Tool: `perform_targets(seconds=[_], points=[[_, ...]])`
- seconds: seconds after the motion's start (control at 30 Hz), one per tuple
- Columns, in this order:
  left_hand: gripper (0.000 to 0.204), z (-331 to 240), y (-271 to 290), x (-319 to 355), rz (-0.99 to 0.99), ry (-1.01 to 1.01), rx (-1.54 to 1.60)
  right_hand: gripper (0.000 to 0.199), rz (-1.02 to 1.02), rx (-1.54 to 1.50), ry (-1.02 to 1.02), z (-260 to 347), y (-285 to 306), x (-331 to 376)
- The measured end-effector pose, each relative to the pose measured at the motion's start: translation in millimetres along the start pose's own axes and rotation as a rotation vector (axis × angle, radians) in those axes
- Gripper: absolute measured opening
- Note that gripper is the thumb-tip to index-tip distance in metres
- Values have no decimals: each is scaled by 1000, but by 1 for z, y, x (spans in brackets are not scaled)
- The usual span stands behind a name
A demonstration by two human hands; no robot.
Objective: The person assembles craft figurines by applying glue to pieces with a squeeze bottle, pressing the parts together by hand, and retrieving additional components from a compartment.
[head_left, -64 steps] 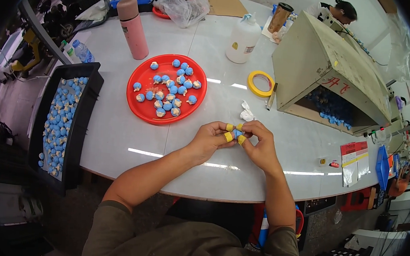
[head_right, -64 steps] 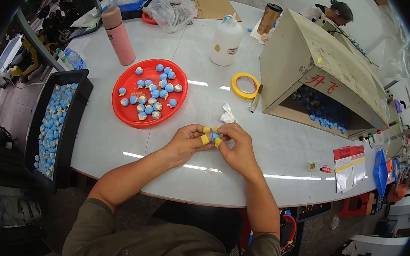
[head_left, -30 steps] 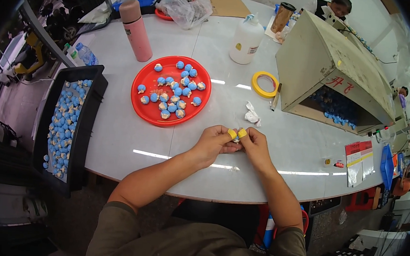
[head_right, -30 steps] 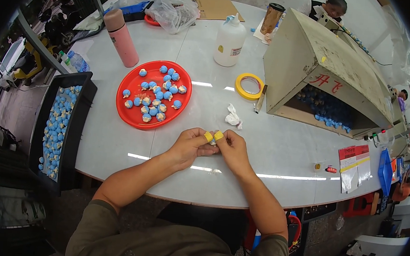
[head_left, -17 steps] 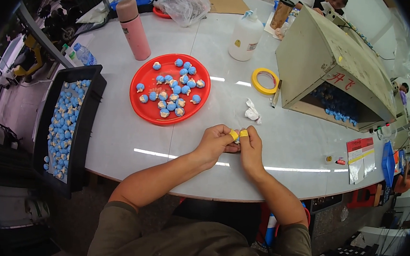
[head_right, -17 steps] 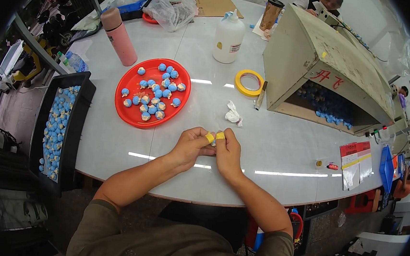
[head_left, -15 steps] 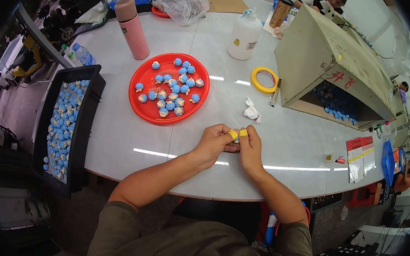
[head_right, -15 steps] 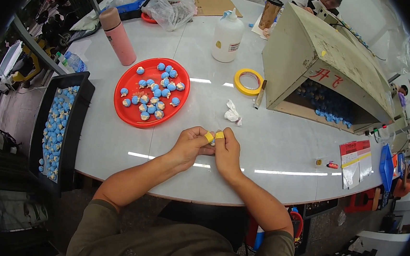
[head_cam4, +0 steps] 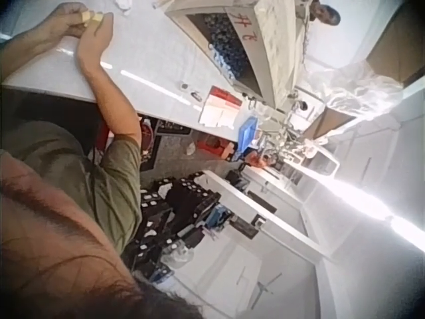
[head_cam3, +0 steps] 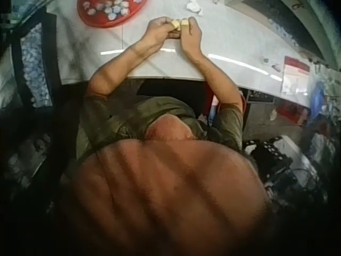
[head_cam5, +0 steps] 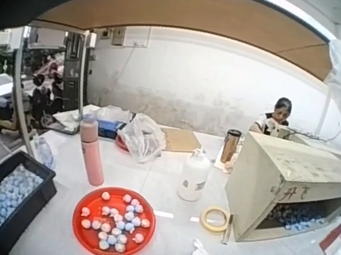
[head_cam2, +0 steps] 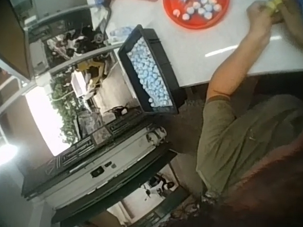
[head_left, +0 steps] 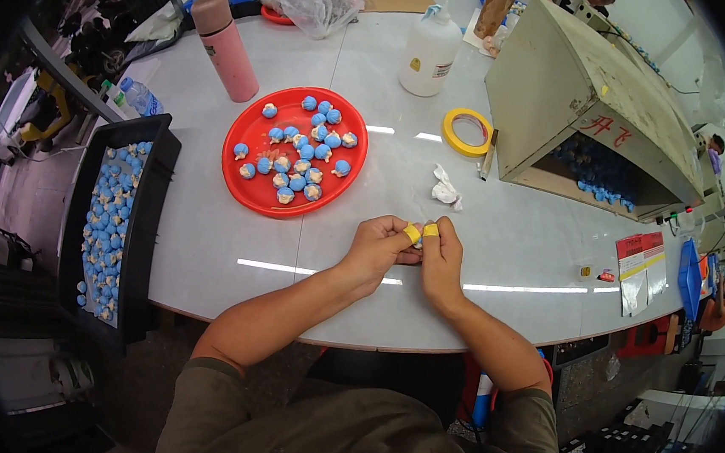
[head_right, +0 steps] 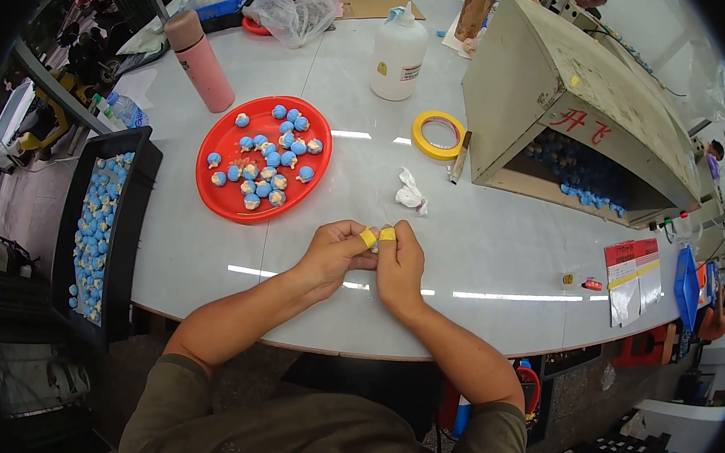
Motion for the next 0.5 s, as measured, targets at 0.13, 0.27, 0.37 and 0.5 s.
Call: perform_targets(seconds=[0.13, 0.27, 0.37, 0.5], points=[[13, 0, -1, 1, -6, -21, 4, 17, -6, 86, 60, 3, 1, 1], [11, 1, 0, 0, -3, -14, 11, 16, -3, 90, 49, 4, 1, 1], [10, 2, 1, -1, 13, -17, 22, 16, -7, 95, 54, 3, 1, 1], [9, 2, 1, -1, 18, -11, 26, 16, -12, 108, 56, 5, 1, 1]])
Point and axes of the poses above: each hand's wrist, its own x-axis away from the middle knuckle, its own y-axis out of the back of the hand, z = x × y, the point moved 8 cm from there along -x, towards the middle knuckle, and after that the axes turned 3 degrees about y, right-handed, at the moved point
